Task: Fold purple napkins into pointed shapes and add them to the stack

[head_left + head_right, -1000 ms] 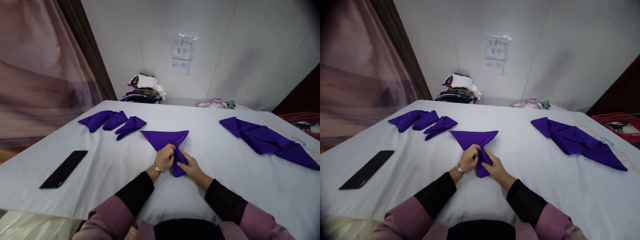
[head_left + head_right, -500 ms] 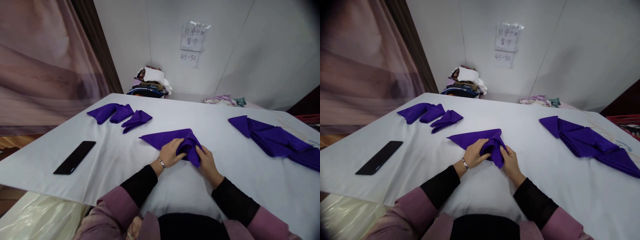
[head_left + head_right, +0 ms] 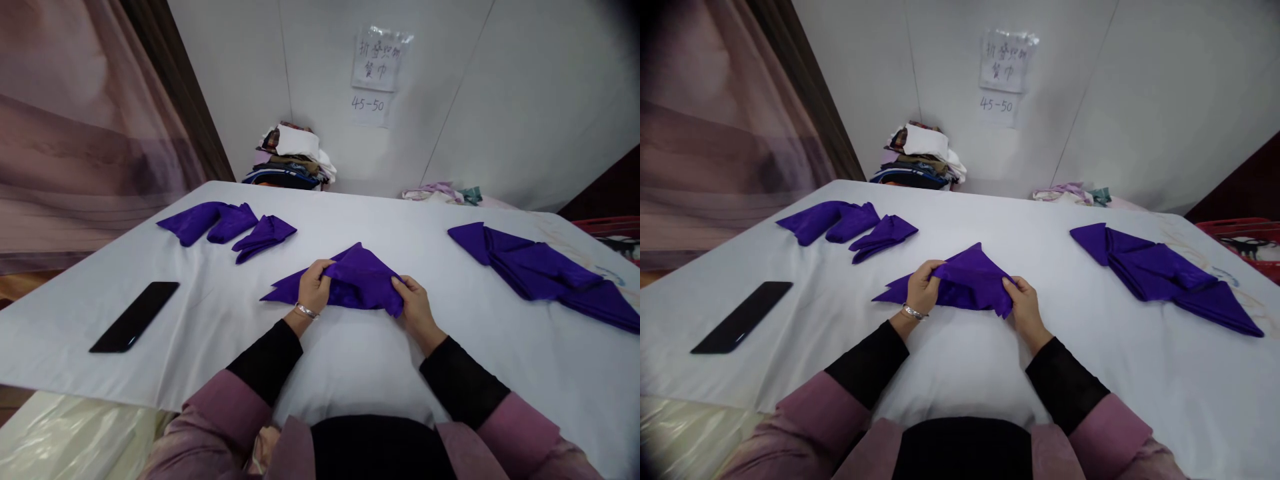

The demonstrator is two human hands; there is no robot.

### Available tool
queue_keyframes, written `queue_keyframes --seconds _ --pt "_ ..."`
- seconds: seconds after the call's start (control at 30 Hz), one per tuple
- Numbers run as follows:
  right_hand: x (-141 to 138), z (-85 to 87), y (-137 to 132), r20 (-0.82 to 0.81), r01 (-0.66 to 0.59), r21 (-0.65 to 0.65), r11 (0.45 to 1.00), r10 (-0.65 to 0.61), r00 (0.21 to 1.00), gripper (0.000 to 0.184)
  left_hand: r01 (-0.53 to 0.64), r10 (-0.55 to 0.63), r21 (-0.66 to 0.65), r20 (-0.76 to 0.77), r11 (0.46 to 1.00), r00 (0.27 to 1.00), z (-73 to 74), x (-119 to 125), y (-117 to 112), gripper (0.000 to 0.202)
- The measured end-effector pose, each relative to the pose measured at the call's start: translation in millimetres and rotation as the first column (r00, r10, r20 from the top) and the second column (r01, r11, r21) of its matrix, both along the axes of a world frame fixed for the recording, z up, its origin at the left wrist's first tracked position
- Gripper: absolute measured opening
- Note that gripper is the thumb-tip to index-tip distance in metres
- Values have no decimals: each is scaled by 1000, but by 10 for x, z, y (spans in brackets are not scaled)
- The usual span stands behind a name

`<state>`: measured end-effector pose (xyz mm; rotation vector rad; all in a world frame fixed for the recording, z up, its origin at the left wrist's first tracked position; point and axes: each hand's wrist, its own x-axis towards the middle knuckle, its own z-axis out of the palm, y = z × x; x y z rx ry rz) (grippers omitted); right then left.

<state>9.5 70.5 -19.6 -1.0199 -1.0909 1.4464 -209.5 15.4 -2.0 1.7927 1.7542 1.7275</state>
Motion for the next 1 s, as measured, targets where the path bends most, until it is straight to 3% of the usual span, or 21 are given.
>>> queue_keyframes --seconds 0.27,0.43,0.5,0.57,0.63,0.73,0.83,0.93,1.0 --pt "103 106 75 111 17 109 994 -29 993 25 -42 47 41 -116 998 992 160 -79 -67 22" --pt "211 212 123 288 9 279 960 -93 953 32 -59 47 -39 -268 997 962 442 -128 -92 25" --pt "250 289 126 419 -51 442 896 -156 895 31 -97 49 -125 -342 987 938 610 -118 -80 26" --pt "250 383 84 505 -141 619 773 -254 825 32 -150 34 -240 -427 959 903 786 -54 -65 26" --pt "192 473 -8 554 -248 724 644 -329 765 56 -176 -23 -347 -501 921 865 944 75 -56 26" --pt "19 542 -174 649 -430 723 541 -318 691 91 -144 -152 -435 -575 889 804 1111 350 -61 24" --pt "-113 523 -238 665 -466 712 525 -292 687 94 -121 -250 -477 -641 871 726 1193 592 -93 27" --pt "-64 496 -141 612 -384 745 546 -329 719 77 -107 -337 -512 -695 852 635 1210 662 -130 30" --pt "53 503 -31 609 -354 752 556 -381 696 64 -127 -386 -538 -730 833 563 1202 594 -133 29"
